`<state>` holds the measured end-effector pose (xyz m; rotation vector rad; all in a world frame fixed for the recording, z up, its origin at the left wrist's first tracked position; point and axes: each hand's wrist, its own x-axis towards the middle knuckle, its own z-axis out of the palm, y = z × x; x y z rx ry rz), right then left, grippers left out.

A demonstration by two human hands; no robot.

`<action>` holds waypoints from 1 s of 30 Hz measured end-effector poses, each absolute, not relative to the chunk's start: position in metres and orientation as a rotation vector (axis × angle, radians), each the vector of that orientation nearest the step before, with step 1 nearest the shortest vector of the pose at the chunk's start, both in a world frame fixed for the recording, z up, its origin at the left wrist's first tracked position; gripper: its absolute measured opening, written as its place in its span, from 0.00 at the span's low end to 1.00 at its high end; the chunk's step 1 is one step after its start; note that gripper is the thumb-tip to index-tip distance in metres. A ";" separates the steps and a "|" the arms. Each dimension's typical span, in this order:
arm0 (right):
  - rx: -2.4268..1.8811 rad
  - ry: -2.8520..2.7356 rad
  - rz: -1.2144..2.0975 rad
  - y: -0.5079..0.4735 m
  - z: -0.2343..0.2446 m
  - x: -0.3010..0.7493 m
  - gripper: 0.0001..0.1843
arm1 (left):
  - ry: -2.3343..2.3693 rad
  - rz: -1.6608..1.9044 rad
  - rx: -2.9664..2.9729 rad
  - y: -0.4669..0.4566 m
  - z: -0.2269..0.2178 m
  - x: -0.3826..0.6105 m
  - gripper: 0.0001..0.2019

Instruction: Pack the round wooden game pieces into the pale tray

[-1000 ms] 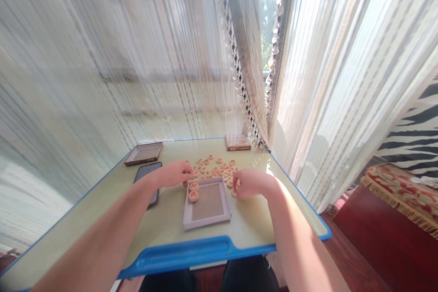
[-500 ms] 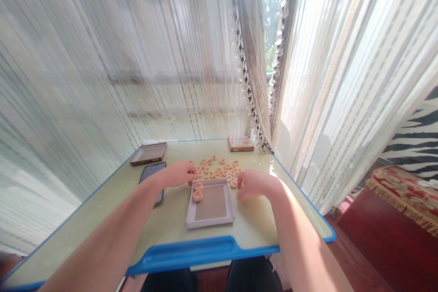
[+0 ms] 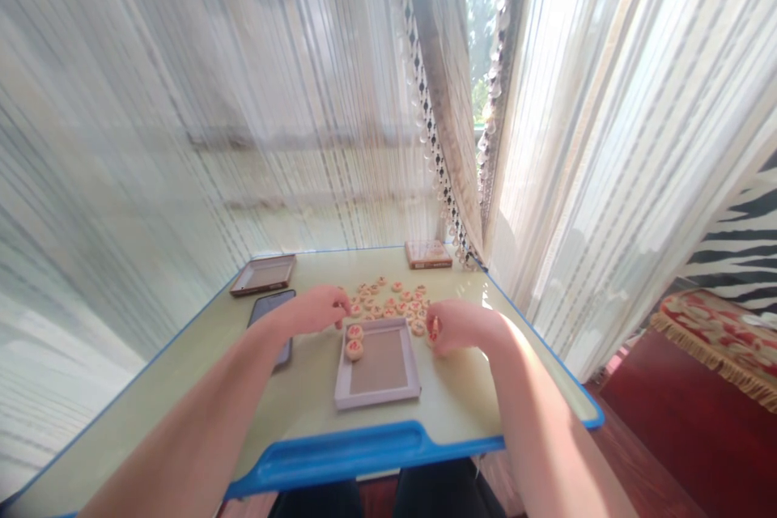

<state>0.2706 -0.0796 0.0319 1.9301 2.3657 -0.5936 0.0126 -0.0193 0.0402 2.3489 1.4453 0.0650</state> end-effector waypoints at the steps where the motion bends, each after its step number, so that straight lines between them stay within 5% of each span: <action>1: 1.937 2.368 -0.574 -0.079 0.031 0.270 0.19 | 1.445 0.068 2.342 -0.019 0.040 0.013 0.10; 17: 1.788 2.710 -0.687 -0.095 0.041 0.256 0.14 | 1.477 -0.029 2.370 -0.022 0.044 0.016 0.11; 30: 1.604 2.790 -0.413 -0.097 0.024 0.205 0.11 | 1.567 -0.078 2.529 -0.039 0.051 0.029 0.11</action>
